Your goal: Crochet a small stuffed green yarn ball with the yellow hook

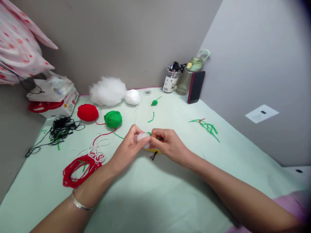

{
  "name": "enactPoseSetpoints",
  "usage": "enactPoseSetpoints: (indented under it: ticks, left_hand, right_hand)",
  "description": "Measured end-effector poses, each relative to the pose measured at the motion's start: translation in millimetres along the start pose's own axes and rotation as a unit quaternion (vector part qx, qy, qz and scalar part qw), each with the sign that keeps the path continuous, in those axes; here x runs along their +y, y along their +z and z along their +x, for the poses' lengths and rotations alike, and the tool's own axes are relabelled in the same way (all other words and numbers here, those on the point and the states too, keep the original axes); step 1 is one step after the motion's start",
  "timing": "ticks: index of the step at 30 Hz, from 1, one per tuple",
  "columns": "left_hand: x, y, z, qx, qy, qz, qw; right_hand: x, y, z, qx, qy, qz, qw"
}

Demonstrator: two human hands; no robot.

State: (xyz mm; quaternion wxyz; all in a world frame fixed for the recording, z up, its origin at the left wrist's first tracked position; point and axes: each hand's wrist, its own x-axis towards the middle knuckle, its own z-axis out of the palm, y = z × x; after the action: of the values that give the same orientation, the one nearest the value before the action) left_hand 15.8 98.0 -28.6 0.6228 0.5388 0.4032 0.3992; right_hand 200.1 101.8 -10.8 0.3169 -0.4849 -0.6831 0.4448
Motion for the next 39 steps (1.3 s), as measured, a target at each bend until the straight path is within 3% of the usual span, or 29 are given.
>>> enactPoseSetpoints:
  ticks: [3, 6, 11, 15, 18, 20, 27, 32, 35, 39]
  left_hand:
    - [1.4, -2.6, 4.7, -0.013, -0.004, -0.013, 1.000]
    - [1.3, -3.2, 8.0, -0.005, -0.007, -0.013, 1.000]
    - [-1.5, 2.4, 6.0, 0.066, 0.011, 0.014, 0.998]
    - [-6.8, 4.0, 3.3, 0.096, 0.000, 0.014, 0.995]
    - [-8.7, 4.4, 1.7, 0.087, -0.017, -0.006, 0.996]
    - [-7.0, 5.5, 0.1, 0.067, -0.022, -0.022, 0.997]
    - [3.4, 4.2, -2.8, -0.005, -0.003, -0.044, 0.999]
    - [1.7, 1.6, 1.6, -0.025, -0.004, -0.029, 0.999]
    - [0.6, 3.7, 1.7, -0.004, 0.001, 0.002, 1.000]
    - [-1.8, 7.2, 0.9, 0.064, 0.023, 0.057, 0.996]
  right_hand:
    - [-0.5, -10.2, 3.1, -0.080, -0.021, 0.074, 0.994]
    - [-4.1, -11.9, 1.8, -0.115, -0.039, 0.088, 0.989]
    - [-12.0, 8.0, -10.0, -0.059, -0.040, -0.074, 0.995]
    - [-2.9, 14.8, -9.0, -0.033, -0.154, -0.188, 0.970]
    - [4.8, 10.8, -4.3, -0.018, -0.230, -0.221, 0.948]
    - [5.5, 7.9, -3.0, -0.006, -0.214, -0.207, 0.955]
    - [-5.9, 0.5, -4.0, 0.008, -0.028, -0.022, 0.999]
    - [-6.8, -8.9, 0.3, -0.055, -0.023, 0.074, 0.996]
    - [-7.8, -6.0, -1.1, -0.082, -0.013, 0.094, 0.992]
    - [-16.1, 6.6, -8.8, -0.063, 0.012, 0.011, 0.998]
